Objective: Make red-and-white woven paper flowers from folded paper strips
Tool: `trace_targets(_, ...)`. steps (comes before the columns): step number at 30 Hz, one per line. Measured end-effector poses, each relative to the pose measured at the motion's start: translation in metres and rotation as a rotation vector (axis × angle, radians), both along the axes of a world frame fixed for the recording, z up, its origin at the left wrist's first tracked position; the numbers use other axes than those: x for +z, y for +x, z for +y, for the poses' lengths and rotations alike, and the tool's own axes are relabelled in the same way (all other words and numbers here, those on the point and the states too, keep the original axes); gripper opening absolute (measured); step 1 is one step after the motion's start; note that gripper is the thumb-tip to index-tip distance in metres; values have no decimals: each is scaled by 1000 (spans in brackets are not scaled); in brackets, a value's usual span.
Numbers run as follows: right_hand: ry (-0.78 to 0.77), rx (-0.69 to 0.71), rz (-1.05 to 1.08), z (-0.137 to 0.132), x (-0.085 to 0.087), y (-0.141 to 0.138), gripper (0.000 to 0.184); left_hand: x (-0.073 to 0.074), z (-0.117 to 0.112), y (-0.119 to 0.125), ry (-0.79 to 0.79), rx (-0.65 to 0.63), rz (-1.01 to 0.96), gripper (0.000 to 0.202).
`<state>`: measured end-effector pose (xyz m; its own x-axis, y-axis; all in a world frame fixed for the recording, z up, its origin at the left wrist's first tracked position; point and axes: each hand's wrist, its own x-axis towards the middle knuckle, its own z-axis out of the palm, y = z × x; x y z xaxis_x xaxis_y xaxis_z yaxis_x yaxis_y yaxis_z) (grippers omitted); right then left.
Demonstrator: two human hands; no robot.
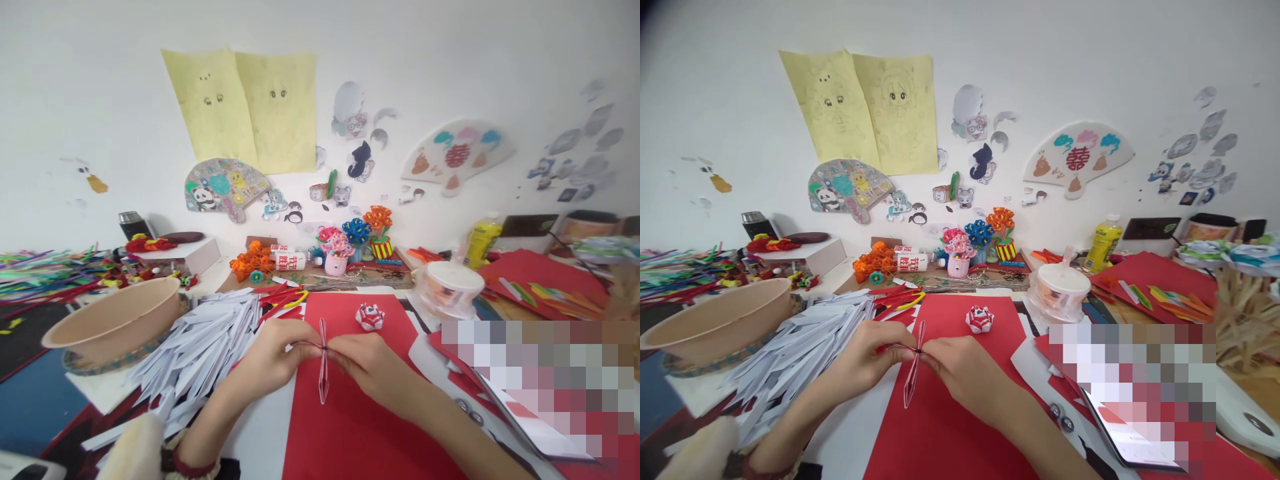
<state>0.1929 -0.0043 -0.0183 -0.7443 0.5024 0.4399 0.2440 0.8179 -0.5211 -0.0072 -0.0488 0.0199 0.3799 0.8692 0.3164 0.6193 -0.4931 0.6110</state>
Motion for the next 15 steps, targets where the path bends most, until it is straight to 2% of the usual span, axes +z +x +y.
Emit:
trace_targets(5, 270, -147, -73, 7, -4, 3, 38, 5, 2, 0, -21, 49, -22, 18)
trace_targets(8, 269, -183, -47, 9, -2, 3, 39, 9, 2, 1, -23, 101, 3, 24)
trace_targets(10, 131, -178, 61, 10, 0, 3, 30, 9, 2, 2, -12, 140, -4, 25)
trace_targets(12, -76, -214, 177, 12, 0, 2, 26, 8, 2, 1, 1, 166, -40, 24)
trace_targets(15, -397, -282, 329, 16, -2, 0, 44, 5, 5, -2, 12, 182, -125, 21)
